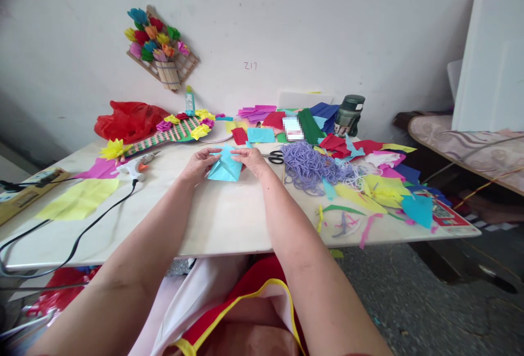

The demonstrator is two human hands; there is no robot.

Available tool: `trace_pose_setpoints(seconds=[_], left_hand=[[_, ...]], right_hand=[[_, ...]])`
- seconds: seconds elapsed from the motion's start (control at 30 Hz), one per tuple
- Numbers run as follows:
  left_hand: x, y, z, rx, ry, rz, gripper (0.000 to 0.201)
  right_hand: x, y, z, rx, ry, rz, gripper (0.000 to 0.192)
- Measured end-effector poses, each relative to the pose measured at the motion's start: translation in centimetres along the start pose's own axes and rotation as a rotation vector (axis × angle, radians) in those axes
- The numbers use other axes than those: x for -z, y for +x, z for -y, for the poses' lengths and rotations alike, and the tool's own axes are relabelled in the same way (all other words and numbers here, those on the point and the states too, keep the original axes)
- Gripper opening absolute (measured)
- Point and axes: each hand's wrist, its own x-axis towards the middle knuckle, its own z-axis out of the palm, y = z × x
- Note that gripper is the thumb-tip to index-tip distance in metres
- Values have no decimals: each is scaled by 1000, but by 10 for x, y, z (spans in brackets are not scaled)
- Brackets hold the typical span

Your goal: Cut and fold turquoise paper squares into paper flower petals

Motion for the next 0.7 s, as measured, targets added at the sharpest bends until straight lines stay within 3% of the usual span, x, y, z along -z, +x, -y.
trace_pose_setpoints(seconds=[0.23,0.57,0.7], left_hand=[[1,2,3,50,6,83,38],[-1,-1,-1,69,48,60,32],[-2,-2,-1,71,45,81,32]], right_hand=[[-1,2,-2,29,-63,-25,28],[-1,-2,1,22,-126,18,23],[-1,-5,2,41,-174,14,34]])
